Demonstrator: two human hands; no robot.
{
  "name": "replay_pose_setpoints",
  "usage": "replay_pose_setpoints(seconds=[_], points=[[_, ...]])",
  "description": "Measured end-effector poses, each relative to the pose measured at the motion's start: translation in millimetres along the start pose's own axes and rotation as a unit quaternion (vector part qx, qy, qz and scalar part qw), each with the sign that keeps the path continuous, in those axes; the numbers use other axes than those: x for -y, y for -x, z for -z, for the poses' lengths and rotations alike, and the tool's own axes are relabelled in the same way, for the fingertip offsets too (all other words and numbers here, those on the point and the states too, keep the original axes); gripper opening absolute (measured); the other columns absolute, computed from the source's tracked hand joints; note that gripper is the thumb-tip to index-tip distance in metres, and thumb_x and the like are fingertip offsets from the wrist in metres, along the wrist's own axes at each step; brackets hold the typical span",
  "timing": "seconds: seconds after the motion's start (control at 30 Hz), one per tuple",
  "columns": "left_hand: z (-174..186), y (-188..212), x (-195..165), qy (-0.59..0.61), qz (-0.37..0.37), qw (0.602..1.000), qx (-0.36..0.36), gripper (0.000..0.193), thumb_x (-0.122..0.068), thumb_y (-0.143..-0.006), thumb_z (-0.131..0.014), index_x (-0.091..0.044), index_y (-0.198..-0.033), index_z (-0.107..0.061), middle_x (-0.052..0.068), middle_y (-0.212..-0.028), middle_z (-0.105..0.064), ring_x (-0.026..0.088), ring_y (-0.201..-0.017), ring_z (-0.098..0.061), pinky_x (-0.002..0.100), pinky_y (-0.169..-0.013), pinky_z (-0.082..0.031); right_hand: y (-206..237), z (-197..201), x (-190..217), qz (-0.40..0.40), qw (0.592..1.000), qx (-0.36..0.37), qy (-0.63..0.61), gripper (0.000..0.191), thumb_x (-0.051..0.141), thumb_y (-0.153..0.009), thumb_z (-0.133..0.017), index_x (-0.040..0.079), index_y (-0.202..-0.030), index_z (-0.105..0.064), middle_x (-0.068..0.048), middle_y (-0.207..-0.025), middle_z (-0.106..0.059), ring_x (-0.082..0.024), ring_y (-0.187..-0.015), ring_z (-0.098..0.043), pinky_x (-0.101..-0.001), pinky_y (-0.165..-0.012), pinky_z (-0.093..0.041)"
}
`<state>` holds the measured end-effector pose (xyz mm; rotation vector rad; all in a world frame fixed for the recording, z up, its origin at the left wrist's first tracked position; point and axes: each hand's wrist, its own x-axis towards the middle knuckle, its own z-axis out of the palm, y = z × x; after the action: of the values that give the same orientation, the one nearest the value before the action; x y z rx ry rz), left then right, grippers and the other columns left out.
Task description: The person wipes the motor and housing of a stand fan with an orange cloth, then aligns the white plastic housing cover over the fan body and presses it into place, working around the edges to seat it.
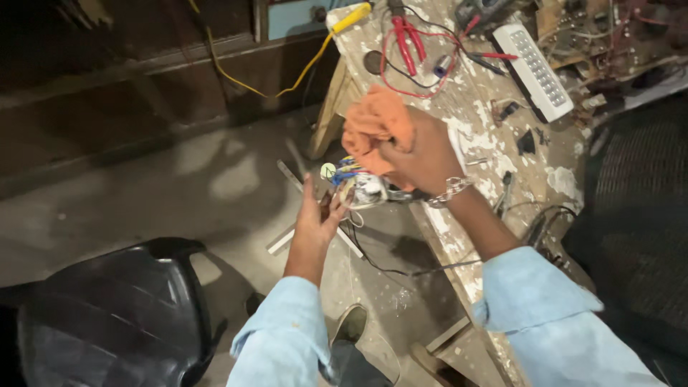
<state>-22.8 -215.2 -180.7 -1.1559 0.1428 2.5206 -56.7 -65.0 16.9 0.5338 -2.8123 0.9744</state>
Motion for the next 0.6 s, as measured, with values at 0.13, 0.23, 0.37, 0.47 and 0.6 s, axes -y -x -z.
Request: replay_pose_setpoints(seconds=[0.13,0.23,0.37,0.47,0.6], points=[[-19.4,-5.3,-27.0,0.01,0.067,0.997,0.029,0.059,-0.044,-0.1,-0.059,-0.014,-0.146,-0.04,0.021,-0.128,-0.064,0.032,-0.113,-0.066,0.036,-0.085,-0.051,-12.8,-15.3,4.1,-0.061,0.998,0.006,0.016,0.039,0.02,-0.085,-0.073,0.004,-0.12,-0.069,-0.017,-0.103,-0.075,-0.028,-0.095,-0.076,-0.0356,-0.083,-0.057],[-23.0,-2.4,-41.8,0.101,0.003,0.984,0.148,0.049,-0.025,-0.107,-0.056,0.001,-0.146,-0.047,0.017,-0.135,-0.065,0.028,-0.118,-0.066,0.037,-0.093,-0.057,-15.7,-25.7,10.7,-0.069,0.997,0.007,0.035,0.037,0.021,-0.086,-0.074,0.003,-0.118,-0.069,-0.016,-0.101,-0.075,-0.026,-0.092,-0.076,-0.0357,-0.082,-0.058],[-25.6,20.3,-68.8,0.022,-0.111,0.971,0.21,0.044,-0.019,-0.106,-0.051,0.001,-0.145,-0.045,0.009,-0.15,-0.055,0.023,-0.135,-0.055,0.041,-0.107,-0.051,-16.1,-29.4,19.6,-0.111,0.993,-0.005,0.032,0.041,0.018,-0.084,-0.071,0.002,-0.121,-0.067,-0.015,-0.101,-0.076,-0.022,-0.092,-0.076,-0.0349,-0.082,-0.057],[-34.9,44.3,-85.9,0.003,-0.122,0.964,0.235,0.043,-0.016,-0.104,-0.052,0.0,-0.143,-0.043,0.009,-0.154,-0.051,0.024,-0.144,-0.048,0.046,-0.112,-0.048,-13.9,-28.1,26.7,-0.143,0.989,-0.01,0.044,0.042,0.018,-0.083,-0.071,0.001,-0.122,-0.067,-0.015,-0.101,-0.076,-0.021,-0.092,-0.076,-0.0349,-0.082,-0.057],[-36.4,66.5,-97.4,-0.014,-0.106,0.959,0.261,0.045,-0.014,-0.101,-0.054,-0.004,-0.143,-0.043,0.011,-0.153,-0.05,0.026,-0.143,-0.047,0.047,-0.112,-0.048,-4.7,-27.4,36.1,-0.135,0.99,-0.027,0.021,0.045,0.016,-0.083,-0.07,0.001,-0.125,-0.067,-0.015,-0.105,-0.076,-0.022,-0.095,-0.075,-0.0349,-0.083,-0.057]])
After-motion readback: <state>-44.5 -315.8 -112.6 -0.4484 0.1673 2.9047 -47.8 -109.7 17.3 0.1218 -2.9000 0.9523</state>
